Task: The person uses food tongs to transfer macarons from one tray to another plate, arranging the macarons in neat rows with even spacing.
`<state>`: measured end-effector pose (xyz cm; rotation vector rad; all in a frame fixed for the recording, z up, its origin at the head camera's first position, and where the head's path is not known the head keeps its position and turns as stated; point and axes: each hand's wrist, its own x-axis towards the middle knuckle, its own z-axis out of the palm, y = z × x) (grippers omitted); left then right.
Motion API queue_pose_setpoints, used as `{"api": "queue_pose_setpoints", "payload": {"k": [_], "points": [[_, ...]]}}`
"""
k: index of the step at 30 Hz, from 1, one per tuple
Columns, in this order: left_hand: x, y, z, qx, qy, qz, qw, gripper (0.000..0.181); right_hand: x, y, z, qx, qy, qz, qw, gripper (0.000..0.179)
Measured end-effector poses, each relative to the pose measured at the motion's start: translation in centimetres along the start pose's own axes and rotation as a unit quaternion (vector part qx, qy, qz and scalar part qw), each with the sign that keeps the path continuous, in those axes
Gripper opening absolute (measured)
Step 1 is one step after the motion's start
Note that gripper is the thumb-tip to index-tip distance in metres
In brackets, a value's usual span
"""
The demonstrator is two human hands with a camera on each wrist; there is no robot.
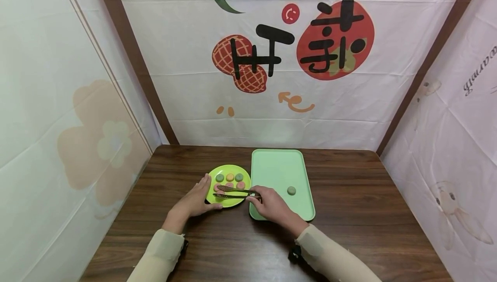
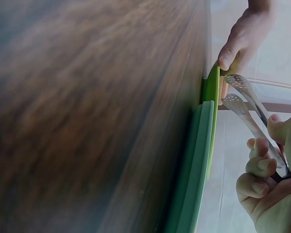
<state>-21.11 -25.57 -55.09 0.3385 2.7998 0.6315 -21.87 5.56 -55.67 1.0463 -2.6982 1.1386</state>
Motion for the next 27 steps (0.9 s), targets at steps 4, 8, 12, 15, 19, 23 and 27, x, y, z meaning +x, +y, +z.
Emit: {"api": "queue_pose_setpoints", "payload": {"k": [4, 8, 12, 15, 19, 23, 27], "points": [[0.0, 0.1, -0.1, -0.002, 0.0, -0.002, 1.0, 0.125, 0.2, -0.2, 0.2, -0.006, 0.001, -0.007, 1.0, 0.03], [0.0, 0.1, -0.1, -0.002, 0.0, -0.004, 1.0, 0.126, 0.4, -0.4, 0.3, -0.008, 0.002, -0.008, 0.9999, 0.028], [-0.1, 0.0, -0.1, -0.002, 0.0, -0.003, 1.0, 0.126, 0.6, -0.4, 0.5, -0.008, -0.001, -0.007, 0.9999, 0.025], [-0.1, 0.0, -0.1, -0.004, 0.001, -0.002, 1.0, 0.126, 0.7, -0.4, 0.6, -0.005, -0.006, -0.006, 1.0, 0.025], [-0.1, 0.1, -0.1, -0.004, 0.002, 0.0, 1.0, 0.125, 0.9, -0.4, 0.8, -0.009, -0.009, -0.006, 0.9999, 0.025], [-0.1, 0.0, -0.1, -0.003, 0.002, 0.002, 1.0, 0.125, 1.1, -0.5, 0.9, -0.015, -0.011, -0.005, 0.9998, 0.023], [-0.1, 0.0, -0.1, -0.004, 0.003, 0.003, 1.0, 0.125, 1.3, -0.6, 1.0, -0.015, -0.012, -0.005, 0.9998, 0.023]]}}
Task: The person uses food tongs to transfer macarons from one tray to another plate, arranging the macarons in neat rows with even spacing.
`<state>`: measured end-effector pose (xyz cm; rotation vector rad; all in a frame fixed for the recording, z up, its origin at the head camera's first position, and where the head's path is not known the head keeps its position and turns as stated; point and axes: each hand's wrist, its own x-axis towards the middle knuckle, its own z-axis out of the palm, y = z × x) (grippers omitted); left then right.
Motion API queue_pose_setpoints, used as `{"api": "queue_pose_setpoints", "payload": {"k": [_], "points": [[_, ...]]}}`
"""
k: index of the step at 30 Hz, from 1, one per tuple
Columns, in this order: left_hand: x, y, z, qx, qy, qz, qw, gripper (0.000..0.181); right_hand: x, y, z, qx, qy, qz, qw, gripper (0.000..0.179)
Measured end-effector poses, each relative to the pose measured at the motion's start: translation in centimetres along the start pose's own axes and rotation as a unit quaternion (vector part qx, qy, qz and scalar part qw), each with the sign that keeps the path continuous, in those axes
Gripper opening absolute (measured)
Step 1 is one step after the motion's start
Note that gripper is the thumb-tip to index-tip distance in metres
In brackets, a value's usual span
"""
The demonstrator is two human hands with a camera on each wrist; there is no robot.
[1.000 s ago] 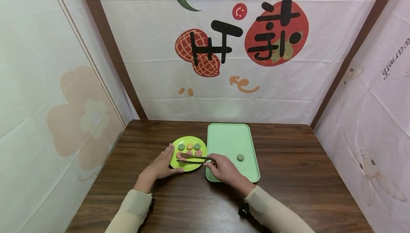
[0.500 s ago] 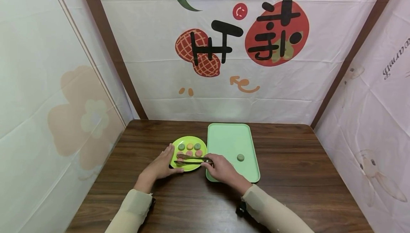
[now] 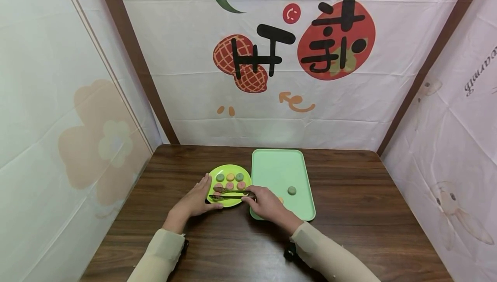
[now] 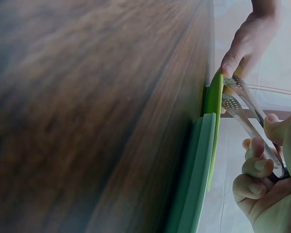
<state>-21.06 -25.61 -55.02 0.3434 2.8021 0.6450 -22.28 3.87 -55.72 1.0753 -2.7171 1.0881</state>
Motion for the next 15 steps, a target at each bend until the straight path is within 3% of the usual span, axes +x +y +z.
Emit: {"api": "queue_pose_setpoints", "payload": {"k": [15], "points": [[0.08, -0.01, 0.04, 0.003, 0.002, -0.001, 1.0, 0.124, 0.16, -0.04, 0.13, -0.006, -0.008, 0.011, 0.9999, 0.025]]}}
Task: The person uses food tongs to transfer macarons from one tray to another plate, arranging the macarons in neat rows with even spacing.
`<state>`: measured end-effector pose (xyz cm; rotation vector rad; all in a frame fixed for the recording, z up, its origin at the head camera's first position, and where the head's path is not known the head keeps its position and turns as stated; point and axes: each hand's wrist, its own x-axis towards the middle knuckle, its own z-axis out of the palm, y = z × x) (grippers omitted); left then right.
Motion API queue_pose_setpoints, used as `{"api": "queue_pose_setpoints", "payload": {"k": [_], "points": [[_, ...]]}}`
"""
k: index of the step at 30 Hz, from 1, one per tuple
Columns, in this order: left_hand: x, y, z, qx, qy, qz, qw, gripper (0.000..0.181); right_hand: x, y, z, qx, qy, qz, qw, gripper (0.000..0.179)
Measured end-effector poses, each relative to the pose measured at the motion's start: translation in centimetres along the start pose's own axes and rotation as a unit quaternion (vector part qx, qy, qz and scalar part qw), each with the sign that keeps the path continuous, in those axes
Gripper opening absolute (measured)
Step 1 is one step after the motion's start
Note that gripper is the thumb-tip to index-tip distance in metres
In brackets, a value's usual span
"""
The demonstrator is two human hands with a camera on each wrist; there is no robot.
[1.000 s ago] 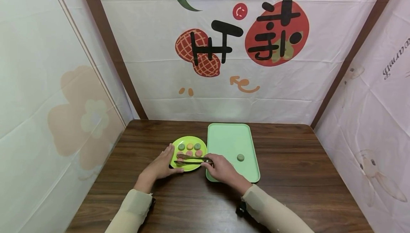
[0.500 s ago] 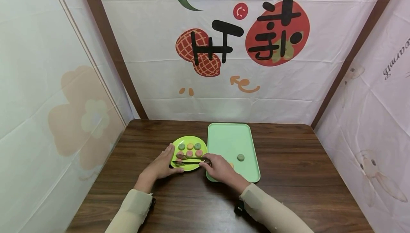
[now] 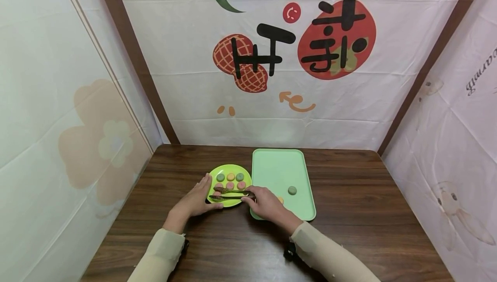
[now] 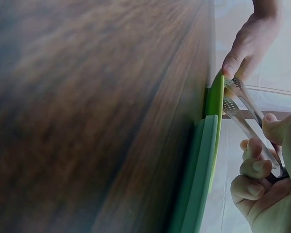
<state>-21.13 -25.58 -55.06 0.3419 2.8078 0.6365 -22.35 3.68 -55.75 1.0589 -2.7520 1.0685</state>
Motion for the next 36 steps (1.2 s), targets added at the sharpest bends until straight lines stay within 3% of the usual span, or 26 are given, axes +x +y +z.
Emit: {"api": "queue_pose_setpoints", "payload": {"k": [36], "points": [[0.24, -0.24, 0.21, -0.004, -0.004, -0.005, 1.0, 0.125, -0.08, 0.24, -0.32, 0.021, 0.0, 0.013, 0.9997, 0.032]]}}
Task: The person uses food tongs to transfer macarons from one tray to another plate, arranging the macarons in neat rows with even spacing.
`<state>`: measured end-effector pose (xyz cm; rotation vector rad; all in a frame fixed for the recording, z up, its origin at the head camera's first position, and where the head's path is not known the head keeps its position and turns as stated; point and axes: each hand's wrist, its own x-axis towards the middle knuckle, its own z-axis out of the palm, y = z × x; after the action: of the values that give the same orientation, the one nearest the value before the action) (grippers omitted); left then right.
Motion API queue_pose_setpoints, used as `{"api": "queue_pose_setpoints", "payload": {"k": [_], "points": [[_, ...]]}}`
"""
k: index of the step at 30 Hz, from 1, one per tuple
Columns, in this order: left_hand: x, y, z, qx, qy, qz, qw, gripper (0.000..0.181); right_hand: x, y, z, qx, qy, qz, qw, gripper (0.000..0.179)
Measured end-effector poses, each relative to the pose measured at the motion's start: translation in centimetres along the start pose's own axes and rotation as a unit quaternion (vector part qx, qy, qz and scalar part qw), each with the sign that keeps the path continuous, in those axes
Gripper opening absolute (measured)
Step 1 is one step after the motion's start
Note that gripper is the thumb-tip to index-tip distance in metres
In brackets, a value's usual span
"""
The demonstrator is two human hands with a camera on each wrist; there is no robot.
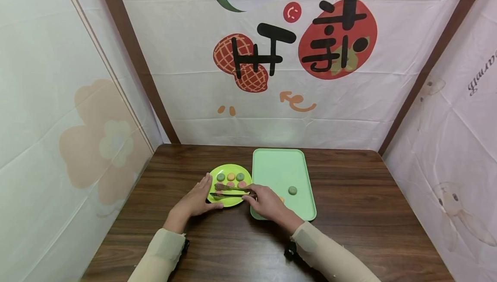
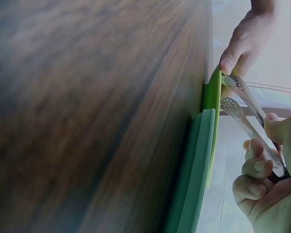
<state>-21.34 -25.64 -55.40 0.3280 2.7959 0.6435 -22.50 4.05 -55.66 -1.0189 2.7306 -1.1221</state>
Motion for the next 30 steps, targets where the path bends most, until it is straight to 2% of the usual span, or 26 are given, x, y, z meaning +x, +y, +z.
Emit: {"api": "queue_pose_setpoints", "payload": {"k": [7, 15, 30], "points": [[0.0, 0.2, 0.0, 0.001, -0.001, -0.002, 1.0, 0.125, -0.2, 0.1, -0.4, -0.011, 0.005, -0.005, 0.9999, 0.022], [-0.1, 0.2, -0.1, 0.001, -0.001, -0.002, 1.0, 0.125, -0.7, 0.3, -1.6, -0.014, 0.017, 0.0, 0.9998, 0.032], [0.1, 0.0, 0.0, 0.007, 0.003, 0.002, 1.0, 0.127, -2.2, 1.1, -3.6, -0.017, 0.047, 0.008, 0.9987, 0.03]]}}
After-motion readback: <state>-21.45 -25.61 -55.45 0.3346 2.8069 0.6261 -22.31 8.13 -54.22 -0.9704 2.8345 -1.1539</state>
